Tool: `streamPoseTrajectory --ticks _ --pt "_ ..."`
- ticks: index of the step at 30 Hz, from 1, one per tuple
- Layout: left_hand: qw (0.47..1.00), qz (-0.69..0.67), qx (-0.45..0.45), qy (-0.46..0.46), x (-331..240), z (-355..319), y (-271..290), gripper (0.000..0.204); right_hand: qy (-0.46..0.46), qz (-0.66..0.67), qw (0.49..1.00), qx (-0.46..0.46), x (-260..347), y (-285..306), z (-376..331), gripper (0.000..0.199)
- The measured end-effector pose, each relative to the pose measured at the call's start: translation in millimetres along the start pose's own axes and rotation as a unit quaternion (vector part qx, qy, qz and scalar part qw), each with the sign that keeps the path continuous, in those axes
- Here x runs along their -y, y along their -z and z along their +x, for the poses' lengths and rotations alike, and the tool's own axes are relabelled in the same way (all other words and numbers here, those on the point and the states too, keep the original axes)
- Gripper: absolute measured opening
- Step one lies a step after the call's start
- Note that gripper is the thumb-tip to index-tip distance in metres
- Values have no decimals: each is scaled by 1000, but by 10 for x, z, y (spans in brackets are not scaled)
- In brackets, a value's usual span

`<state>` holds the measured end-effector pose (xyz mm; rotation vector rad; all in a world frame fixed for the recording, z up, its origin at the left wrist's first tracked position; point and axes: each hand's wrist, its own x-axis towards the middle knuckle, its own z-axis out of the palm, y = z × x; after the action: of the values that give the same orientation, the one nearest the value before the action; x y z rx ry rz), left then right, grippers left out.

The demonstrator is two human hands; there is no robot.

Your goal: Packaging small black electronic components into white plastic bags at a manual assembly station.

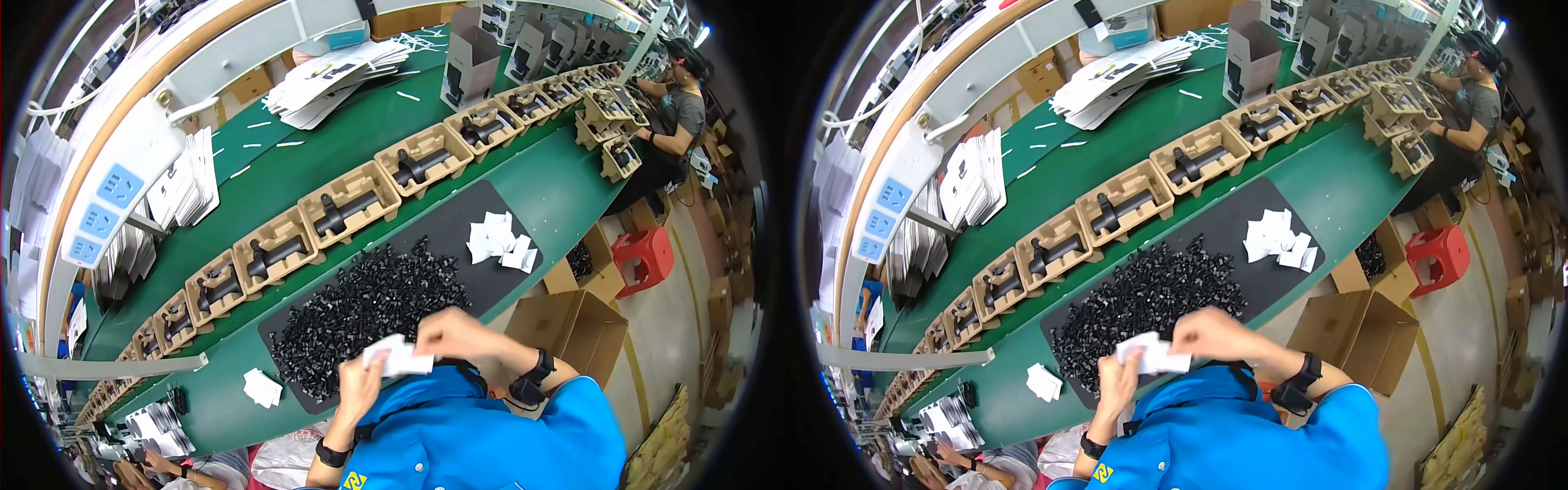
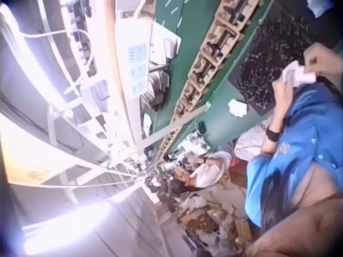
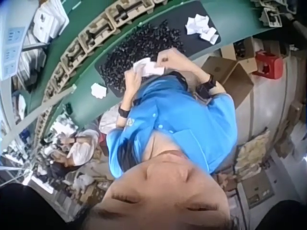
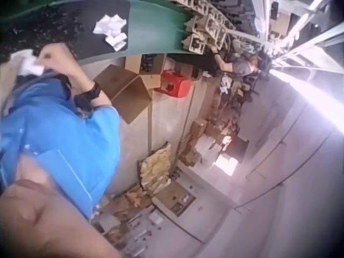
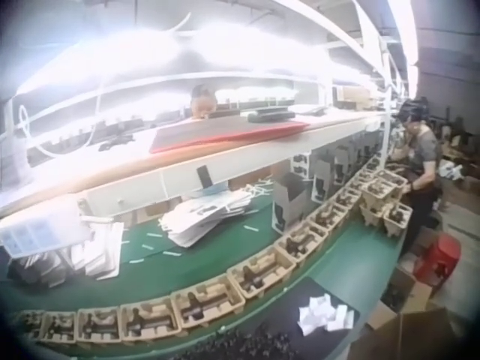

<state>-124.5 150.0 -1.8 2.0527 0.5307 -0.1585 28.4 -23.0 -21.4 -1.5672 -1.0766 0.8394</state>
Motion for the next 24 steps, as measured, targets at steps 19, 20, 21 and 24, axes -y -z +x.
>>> streamPoseTrajectory --ticks 19,20,21,24 --pt "868 -480 54 111 262 -40 13 37 105 -305 946 -36 401 -487 336 86" --pt "876 -468 43 108 280 -60 6 36 106 -310 944 -43 405 -581 359 87" --pt "884 -455 30 104 297 -87 9 35 109 -316 941 -49 404 -662 387 89" --pt "899 -427 40 85 337 -170 82 33 75 -276 957 -49 504 -769 410 91"
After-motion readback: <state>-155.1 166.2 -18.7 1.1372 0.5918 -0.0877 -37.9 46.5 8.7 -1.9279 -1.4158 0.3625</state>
